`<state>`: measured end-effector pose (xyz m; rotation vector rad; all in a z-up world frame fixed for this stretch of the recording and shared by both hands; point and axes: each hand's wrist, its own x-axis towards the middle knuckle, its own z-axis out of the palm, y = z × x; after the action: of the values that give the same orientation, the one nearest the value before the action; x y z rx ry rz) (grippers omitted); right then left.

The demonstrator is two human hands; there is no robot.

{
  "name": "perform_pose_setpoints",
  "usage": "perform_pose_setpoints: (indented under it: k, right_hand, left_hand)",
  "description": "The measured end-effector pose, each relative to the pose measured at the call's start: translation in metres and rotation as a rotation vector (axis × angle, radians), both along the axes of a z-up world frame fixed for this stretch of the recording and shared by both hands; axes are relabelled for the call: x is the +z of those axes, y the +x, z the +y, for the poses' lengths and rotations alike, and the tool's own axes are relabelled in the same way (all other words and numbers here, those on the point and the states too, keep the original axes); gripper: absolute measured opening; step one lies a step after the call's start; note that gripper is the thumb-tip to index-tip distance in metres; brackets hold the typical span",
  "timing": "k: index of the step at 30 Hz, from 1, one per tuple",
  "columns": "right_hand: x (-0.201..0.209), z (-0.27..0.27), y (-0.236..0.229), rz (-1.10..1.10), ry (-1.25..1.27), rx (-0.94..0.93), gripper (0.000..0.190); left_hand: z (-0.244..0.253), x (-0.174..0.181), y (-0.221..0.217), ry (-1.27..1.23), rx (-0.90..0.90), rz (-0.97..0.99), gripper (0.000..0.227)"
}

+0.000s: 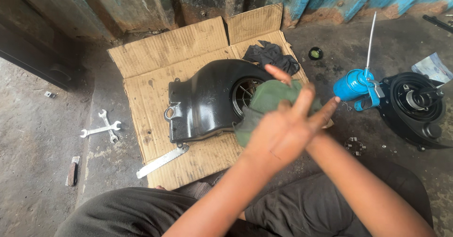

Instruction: The person wipes the interior and exterior of a black plastic engine cover using a green cloth.

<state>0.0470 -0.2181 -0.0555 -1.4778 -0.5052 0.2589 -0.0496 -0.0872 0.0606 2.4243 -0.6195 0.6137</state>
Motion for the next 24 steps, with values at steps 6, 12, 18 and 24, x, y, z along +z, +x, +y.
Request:
perform_pose_setpoints:
  k: [6,12,18,24]
  right_hand:
    - [-0.046,-0.006,-0.007,0.169,0.345,0.102,0.02]
    - [0.024,0.024,-0.016,0.163,0.229,-0.176,0.021]
    - [0.071,0.034,-0.016,-0.312,-0.086,-0.162,0.037]
    - [0.068,0.006,0.005,0.11,-0.215,0.111,0.036]
  left_hand:
    - [-0.006,-0.013,-0.005,-0.146,0.211,-0.081,0.047]
    - [0.019,-0.009,0.023,-0.708,0.395,0.323,0.013]
    - [0.059,-0.014,0.039,-0.877,0.156,0.302,0.016]
    - [0.071,-0.015,0.042,-0.751,-0.001,0.407,0.019]
